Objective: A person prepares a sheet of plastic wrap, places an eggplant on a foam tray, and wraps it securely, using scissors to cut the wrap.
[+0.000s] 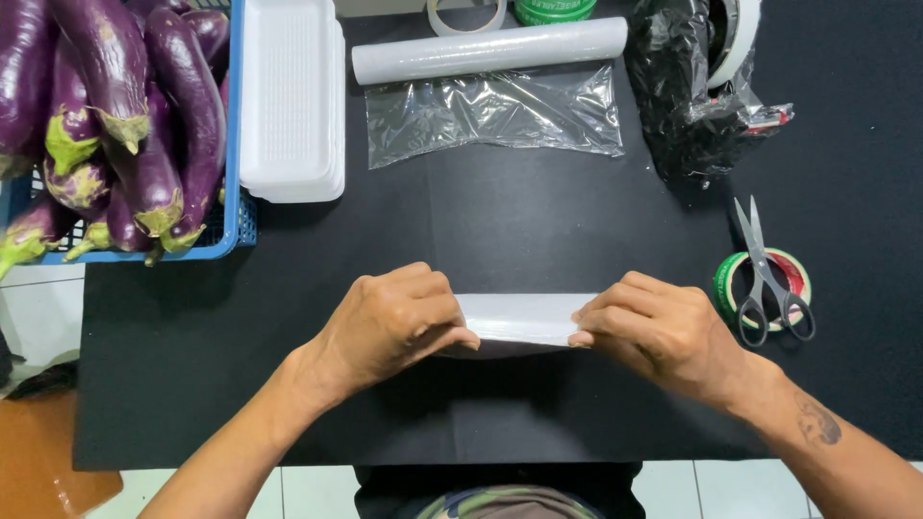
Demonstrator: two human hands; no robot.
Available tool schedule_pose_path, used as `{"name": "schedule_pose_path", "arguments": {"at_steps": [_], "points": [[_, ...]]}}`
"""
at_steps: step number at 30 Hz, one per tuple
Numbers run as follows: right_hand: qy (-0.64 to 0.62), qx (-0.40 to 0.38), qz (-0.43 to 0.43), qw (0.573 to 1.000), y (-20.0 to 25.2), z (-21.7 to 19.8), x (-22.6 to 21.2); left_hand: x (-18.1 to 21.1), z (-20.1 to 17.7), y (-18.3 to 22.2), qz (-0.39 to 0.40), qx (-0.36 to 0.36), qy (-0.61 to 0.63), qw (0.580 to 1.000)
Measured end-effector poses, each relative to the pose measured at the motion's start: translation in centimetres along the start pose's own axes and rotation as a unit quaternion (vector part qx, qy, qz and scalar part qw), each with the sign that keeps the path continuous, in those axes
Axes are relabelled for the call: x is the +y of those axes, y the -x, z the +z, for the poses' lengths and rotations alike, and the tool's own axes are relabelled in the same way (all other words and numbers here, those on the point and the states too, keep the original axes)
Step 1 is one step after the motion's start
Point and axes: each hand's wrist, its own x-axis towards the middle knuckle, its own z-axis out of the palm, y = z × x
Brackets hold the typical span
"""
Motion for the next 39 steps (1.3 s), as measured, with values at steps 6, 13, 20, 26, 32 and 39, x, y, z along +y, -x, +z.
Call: {"name": "schedule_pose_path", "arguments": {"at_steps": [6,13,20,26,32,39], "points": [[-0.027,-0.024,0.015,0.999,-0.1,0.0,0.6,-0.2,-1.1,-1.1,-0.036,-0.053,0.102,0.993],[-0.06,-0.041,0.042,0.996,-0.6,0.1,0.9,-0.5,-1.4,-2.1,-0.08,-0.111,0.161,0.977],[-0.106,-0.052,0.083,0.989,-1.1,0.0,1.3,-1.4,-1.2,-2.5,-0.103,-0.124,0.206,0.965],[-0.162,-0.074,0.139,0.974,-1.3,0.2,2.1,-2.7,-0.7,-2.8,-0.139,-0.135,0.285,0.939],[-0.253,-0.093,0.215,0.939,-0.6,0.9,3.3,-4.0,1.0,-1.9,-0.166,-0.12,0.36,0.91],[-0.298,-0.118,0.263,0.91,-0.5,1.2,3.9,-4.7,1.9,-1.7,-0.173,-0.13,0.427,0.878]]}}
